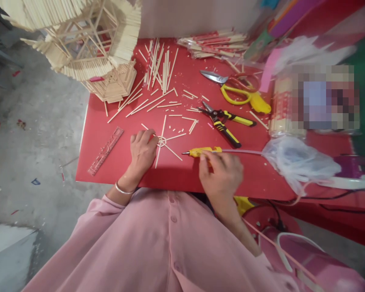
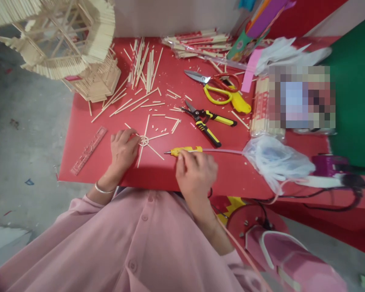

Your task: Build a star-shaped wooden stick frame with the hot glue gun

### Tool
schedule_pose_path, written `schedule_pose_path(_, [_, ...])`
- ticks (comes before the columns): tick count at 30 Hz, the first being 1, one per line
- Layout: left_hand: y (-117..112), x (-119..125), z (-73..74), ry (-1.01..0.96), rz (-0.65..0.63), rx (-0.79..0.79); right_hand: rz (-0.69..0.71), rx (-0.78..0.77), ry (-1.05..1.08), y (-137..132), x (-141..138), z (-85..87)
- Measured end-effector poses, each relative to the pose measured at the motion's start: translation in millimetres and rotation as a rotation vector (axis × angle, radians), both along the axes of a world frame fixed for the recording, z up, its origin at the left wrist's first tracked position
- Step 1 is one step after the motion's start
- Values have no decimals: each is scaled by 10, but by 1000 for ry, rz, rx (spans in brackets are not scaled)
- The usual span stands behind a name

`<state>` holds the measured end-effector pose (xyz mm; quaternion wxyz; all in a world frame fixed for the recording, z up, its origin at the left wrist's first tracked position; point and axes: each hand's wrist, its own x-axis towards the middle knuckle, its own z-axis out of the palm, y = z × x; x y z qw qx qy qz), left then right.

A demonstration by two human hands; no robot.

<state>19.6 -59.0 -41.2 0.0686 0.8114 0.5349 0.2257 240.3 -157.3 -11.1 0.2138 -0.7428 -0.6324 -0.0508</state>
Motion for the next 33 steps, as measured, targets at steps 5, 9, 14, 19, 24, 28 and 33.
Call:
schedule_pose_path(5, [-15, -7, 15, 6, 5, 18, 266, -91, 145, 501, -347, -60])
schedule_pose_path(9, [-28, -11, 9, 1, -18, 11, 397, -173, 151, 821, -483, -54])
schedule_pose_path(14, [-13, -23, -22, -21, -47, -45, 457, -253, 131, 923, -513, -67])
schedule_pose_path(19, [10, -34, -19, -57, -63, -47, 452, -254, 127, 921, -528, -119])
schedule_pose_path(24, [19, -27, -40, -106, -68, -5, 473, -255, 88, 938, -533, -176])
schedule_pose_path(28, [40, -24, -118, -215, -64, 3, 490, -249, 110, 963, -517, -213])
schedule_pose_path(33, [65, -34, -188, -396, -56, -34, 501, -214, 117, 977, -509, -206])
